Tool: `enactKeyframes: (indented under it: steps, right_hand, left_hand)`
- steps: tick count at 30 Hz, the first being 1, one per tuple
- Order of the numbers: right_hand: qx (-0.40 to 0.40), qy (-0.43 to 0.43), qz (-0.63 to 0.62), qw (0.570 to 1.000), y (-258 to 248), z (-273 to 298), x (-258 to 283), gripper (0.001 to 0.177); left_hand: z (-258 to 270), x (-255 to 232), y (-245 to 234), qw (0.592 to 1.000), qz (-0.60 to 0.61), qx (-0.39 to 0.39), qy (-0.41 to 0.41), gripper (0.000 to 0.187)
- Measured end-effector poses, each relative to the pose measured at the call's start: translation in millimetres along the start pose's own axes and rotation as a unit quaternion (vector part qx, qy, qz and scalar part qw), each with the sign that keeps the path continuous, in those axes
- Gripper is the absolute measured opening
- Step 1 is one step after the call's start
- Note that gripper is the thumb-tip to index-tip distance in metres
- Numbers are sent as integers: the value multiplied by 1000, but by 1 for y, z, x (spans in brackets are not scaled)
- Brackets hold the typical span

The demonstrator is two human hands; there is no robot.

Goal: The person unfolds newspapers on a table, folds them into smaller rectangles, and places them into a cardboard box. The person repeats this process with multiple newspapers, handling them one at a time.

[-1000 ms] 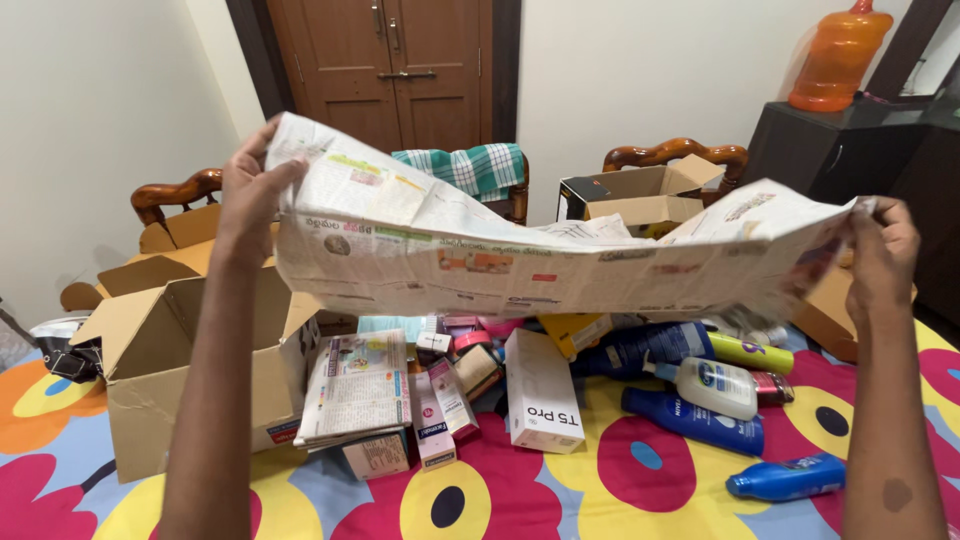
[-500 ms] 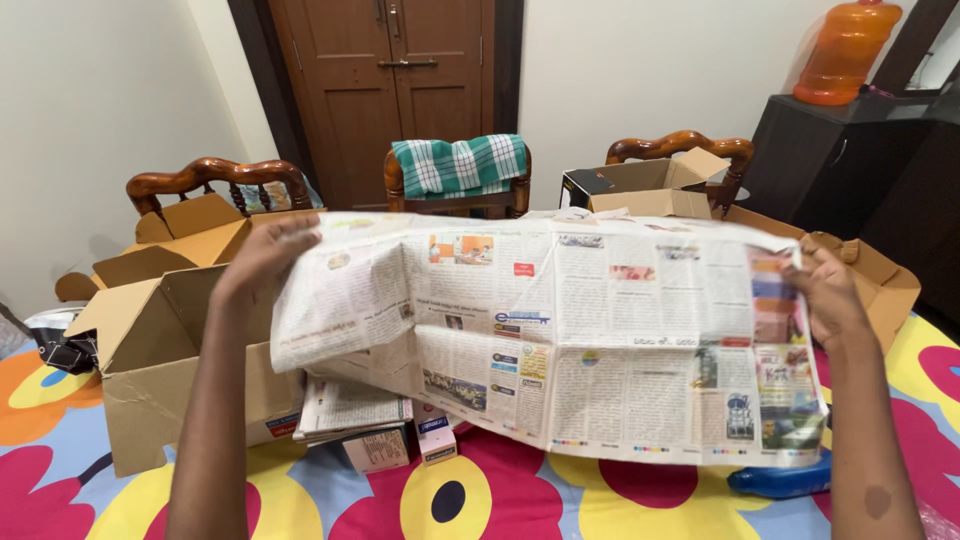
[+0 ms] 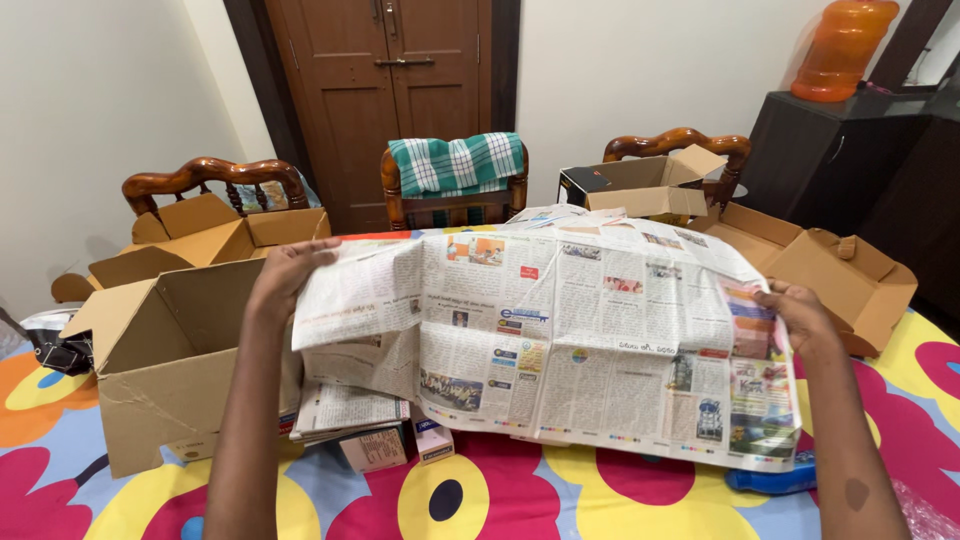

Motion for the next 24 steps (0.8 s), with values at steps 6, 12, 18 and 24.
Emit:
enactKeyframes:
  steps: [6,12,18,24]
  right_hand:
    - [-32,-14,-40,999,-30,-11,31,32]
    - [-29,45,-40,998,-43,-4,47,35]
    - [-23,84,27,996,-38,-5,49,42]
    - [34,83,32,995,-38,-11,19,47]
  left_hand:
    - [-7,-39,46,1000,-5,15,6,51]
    - [27,-89,79,997,71,15,-26,36]
    - [40,-100,86,999,35,1,-13,41]
    - [42,-40,65,965,-260,27,-30,98]
Point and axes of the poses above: each hand's wrist, its own z-axis away from the middle knuckle, its own y-axis out of the palm, x = y × z, the point moved 4 cm from there along -z, towards the middle knuckle, and after that the axes turned 12 degrees about x, right-handed, at the moved point
